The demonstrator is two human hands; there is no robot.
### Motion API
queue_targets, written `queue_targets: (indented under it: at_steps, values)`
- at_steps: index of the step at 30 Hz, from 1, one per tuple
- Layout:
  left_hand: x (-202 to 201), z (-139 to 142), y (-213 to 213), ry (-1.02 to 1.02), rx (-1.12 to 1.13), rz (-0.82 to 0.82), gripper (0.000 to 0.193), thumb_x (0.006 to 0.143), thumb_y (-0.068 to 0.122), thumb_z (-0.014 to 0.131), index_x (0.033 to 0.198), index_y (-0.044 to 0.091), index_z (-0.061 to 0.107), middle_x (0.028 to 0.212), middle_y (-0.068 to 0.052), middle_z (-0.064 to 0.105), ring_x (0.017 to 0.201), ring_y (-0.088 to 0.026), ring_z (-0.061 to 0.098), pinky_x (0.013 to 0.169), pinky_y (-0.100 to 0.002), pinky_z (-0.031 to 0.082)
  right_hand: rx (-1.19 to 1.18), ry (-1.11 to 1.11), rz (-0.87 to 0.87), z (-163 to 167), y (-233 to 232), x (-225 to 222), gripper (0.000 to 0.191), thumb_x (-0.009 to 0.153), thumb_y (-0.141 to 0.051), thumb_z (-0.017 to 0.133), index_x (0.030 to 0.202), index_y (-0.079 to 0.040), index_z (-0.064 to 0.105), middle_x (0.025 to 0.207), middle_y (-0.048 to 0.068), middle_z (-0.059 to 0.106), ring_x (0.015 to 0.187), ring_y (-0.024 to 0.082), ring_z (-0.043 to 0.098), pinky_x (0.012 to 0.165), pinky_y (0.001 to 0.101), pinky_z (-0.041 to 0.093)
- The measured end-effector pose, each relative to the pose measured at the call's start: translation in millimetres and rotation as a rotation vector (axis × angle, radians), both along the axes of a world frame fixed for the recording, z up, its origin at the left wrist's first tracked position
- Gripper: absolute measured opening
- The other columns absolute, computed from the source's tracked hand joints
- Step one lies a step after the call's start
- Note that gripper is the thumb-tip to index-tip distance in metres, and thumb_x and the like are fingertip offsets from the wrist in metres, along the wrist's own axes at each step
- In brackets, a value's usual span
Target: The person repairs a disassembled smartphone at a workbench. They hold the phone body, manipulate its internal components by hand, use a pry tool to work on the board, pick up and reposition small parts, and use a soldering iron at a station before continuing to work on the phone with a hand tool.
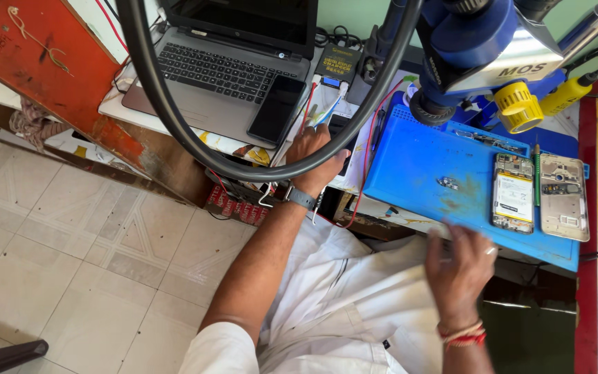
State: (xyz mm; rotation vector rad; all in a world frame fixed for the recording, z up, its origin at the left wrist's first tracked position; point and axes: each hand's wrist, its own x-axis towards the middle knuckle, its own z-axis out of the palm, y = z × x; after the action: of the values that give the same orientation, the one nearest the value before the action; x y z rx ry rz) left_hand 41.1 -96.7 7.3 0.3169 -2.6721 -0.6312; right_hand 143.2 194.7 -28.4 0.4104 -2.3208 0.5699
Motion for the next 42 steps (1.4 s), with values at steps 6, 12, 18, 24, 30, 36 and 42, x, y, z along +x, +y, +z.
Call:
queue_targets:
  at_steps: [6, 12, 18, 24, 30, 36, 42]
  values:
    - [-10.4, -0.3, 9.3, -0.049, -0.099, 0.061, 0.076, 0.051, 0.047, 0.098, 0.101, 0.0, 0.065, 0.094, -0.024, 0.068, 0.081, -0.038, 0.07, 0.063, -0.048, 0.059, -0.054, -0.241, 0.134, -41.2, 5.0, 61.5, 0.025, 0.083, -0.014, 0.079, 0.107, -0.006, 0.075, 0.101, 0.009, 0.069, 0.088, 0.027, 0.064, 0.078, 0.0425, 0.049]
    - [-17.0, 12.2, 5.4, -0.207, 0.03, 0.017, 0.09, 0.053, 0.046, 0.099, 0.116, -0.002, 0.056, 0.092, -0.019, 0.07, 0.085, -0.032, 0.072, 0.072, -0.045, 0.059, -0.077, -0.309, 0.064, -54.1, 25.3, 76.7, 0.025, 0.083, -0.017, 0.078, 0.107, -0.01, 0.075, 0.104, 0.007, 0.069, 0.095, 0.029, 0.065, 0.082, 0.0425, 0.051]
    - [-15.4, 19.7, 11.7, -0.198, 0.017, 0.019, 0.104, 0.05, 0.043, 0.102, 0.124, -0.004, 0.047, 0.095, -0.022, 0.07, 0.093, -0.034, 0.071, 0.082, -0.045, 0.058, -0.081, -0.353, 0.051, -50.6, 28.6, 77.8, 0.026, 0.084, -0.019, 0.078, 0.108, -0.011, 0.075, 0.104, 0.007, 0.07, 0.094, 0.029, 0.066, 0.081, 0.0415, 0.053]
    - [-10.3, 26.4, 11.8, -0.219, 0.074, 0.013, 0.104, 0.051, 0.043, 0.101, 0.125, -0.007, 0.049, 0.096, -0.021, 0.071, 0.089, -0.033, 0.073, 0.082, -0.046, 0.058, -0.082, -0.395, 0.064, -42.7, 25.9, 80.3, 0.026, 0.085, -0.02, 0.077, 0.109, -0.011, 0.075, 0.107, 0.007, 0.07, 0.095, 0.03, 0.067, 0.082, 0.0415, 0.054]
    - [-6.6, 34.2, 16.6, -0.308, 0.147, 0.037, 0.086, 0.06, 0.042, 0.096, 0.122, -0.002, 0.055, 0.092, -0.017, 0.072, 0.083, -0.029, 0.075, 0.07, -0.044, 0.06, -0.065, -0.431, 0.043, -40.7, 22.6, 79.7, 0.027, 0.085, -0.023, 0.076, 0.109, -0.011, 0.076, 0.107, 0.007, 0.07, 0.094, 0.029, 0.068, 0.083, 0.0419, 0.054]
    - [-12.7, 15.5, 11.8, -0.159, 0.17, 0.045, 0.055, 0.076, 0.035, 0.089, 0.111, 0.002, 0.063, 0.087, -0.014, 0.073, 0.081, -0.03, 0.075, 0.069, -0.043, 0.059, -0.044, -0.527, 0.03, -46.0, 18.4, 77.0, 0.027, 0.086, -0.025, 0.074, 0.109, -0.012, 0.076, 0.107, 0.008, 0.07, 0.095, 0.028, 0.069, 0.081, 0.0402, 0.056]
    - [-17.1, 1.0, 2.2, -0.077, 0.213, 0.007, 0.041, 0.078, 0.03, 0.087, 0.099, 0.002, 0.066, 0.08, -0.013, 0.074, 0.078, -0.028, 0.075, 0.068, -0.041, 0.059, -0.041, -0.548, 0.054, -52.8, 13.7, 74.4, 0.027, 0.085, -0.023, 0.075, 0.109, -0.012, 0.077, 0.106, 0.008, 0.071, 0.094, 0.028, 0.069, 0.08, 0.0402, 0.057]
